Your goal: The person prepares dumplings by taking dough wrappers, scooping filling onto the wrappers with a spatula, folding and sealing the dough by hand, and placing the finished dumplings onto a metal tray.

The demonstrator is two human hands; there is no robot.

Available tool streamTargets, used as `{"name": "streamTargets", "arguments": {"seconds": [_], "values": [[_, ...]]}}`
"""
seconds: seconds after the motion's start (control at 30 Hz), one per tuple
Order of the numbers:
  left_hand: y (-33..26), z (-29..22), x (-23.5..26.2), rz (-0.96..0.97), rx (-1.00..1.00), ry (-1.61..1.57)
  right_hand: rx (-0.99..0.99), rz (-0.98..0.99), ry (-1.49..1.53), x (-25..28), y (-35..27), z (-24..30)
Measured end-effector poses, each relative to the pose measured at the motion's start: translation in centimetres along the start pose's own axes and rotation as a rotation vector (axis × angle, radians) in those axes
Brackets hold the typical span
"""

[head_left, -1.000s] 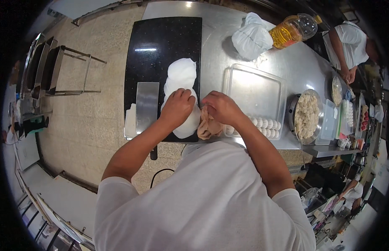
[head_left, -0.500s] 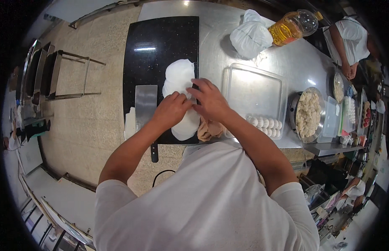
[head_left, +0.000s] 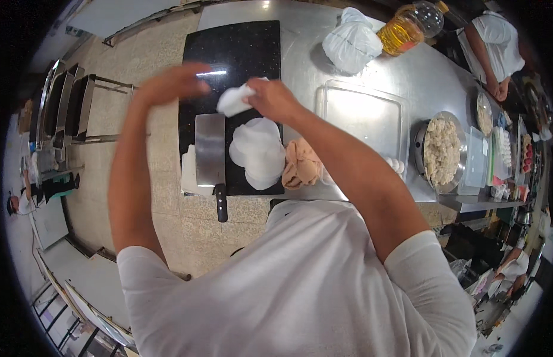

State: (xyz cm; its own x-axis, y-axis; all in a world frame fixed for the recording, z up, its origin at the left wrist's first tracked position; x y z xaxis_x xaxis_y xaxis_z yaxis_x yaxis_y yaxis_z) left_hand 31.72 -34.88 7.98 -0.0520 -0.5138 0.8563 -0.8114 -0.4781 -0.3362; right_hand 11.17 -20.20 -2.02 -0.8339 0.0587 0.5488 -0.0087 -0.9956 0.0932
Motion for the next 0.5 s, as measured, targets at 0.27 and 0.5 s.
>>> {"name": "streamTargets", "arguments": {"seconds": [0.27,0.5], "values": [[-11.3,6.8,17.3,-1.903,-0.091,-1.188,-0.085,-0.367,0.319,4.7,0.8,2.1],[-10.4,-15.9,-15.1,-1.153,0.372,-0.728,-0.26,-0.298,0.497,10.4,-12.3,1.6]]}}
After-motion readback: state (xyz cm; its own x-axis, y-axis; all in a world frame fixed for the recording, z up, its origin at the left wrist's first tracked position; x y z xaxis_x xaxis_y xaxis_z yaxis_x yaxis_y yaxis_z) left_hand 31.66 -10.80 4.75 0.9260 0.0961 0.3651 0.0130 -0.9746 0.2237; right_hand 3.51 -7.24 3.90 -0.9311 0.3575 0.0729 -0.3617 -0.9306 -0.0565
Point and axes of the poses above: each hand's wrist, its own y-axis towards the middle knuckle, its own x-axis out of the back of the hand, z = x × y, the point moved 2 cm from there along y, towards the middle knuckle, and after that the axes turned 3 degrees about y, right-handed, at the moved point
